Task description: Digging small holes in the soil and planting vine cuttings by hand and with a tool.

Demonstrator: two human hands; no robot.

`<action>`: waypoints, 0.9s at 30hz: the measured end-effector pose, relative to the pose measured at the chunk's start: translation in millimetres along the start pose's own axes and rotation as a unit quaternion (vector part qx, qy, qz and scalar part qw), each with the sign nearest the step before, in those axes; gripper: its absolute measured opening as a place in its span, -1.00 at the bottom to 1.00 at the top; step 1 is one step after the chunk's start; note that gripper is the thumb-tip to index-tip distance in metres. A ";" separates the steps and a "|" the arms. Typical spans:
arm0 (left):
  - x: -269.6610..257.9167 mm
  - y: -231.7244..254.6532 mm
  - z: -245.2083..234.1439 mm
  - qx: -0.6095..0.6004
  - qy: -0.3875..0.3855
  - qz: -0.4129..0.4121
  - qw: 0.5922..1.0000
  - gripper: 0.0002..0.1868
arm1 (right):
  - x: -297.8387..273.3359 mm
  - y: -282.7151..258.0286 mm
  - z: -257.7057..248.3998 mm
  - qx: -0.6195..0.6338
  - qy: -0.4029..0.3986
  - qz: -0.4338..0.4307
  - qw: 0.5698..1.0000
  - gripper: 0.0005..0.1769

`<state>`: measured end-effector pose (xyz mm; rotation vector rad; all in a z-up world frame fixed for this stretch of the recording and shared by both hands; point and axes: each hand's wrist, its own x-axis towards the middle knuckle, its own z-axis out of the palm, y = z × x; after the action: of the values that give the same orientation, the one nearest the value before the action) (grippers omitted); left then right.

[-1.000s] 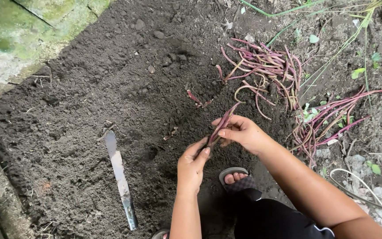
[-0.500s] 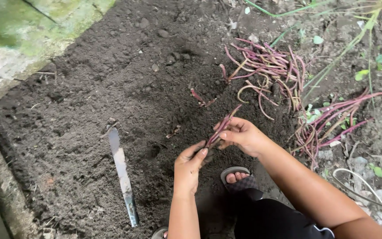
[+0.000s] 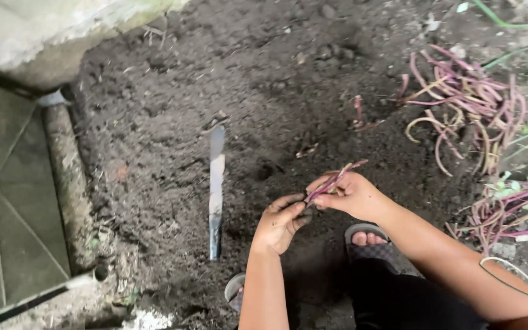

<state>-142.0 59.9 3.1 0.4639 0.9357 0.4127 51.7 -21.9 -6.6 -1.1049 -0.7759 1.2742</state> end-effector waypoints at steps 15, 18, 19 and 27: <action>88.3 31.2 -84.2 0.912 0.109 0.134 0.371 -0.50 | 99.1 -11.4 76.3 -0.544 -0.026 -0.096 0.833 -0.90; 108.3 21.1 -84.9 0.918 0.114 0.186 0.331 -0.58 | 107.1 -4.5 85.8 -0.583 -0.005 -0.102 0.806 -0.75; 106.0 26.8 -76.3 0.918 0.114 0.185 0.333 -0.58 | 108.9 -6.2 89.4 -0.584 -0.007 -0.101 0.805 -0.75; 103.7 15.7 -87.4 0.895 0.200 0.272 0.291 -0.77 | 119.6 41.4 79.2 -0.605 0.043 -0.113 0.787 -0.65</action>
<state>-162.4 144.8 -101.8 3.0186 1.3825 -0.2226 -15.0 108.7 -34.6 -1.9584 -1.6889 0.3836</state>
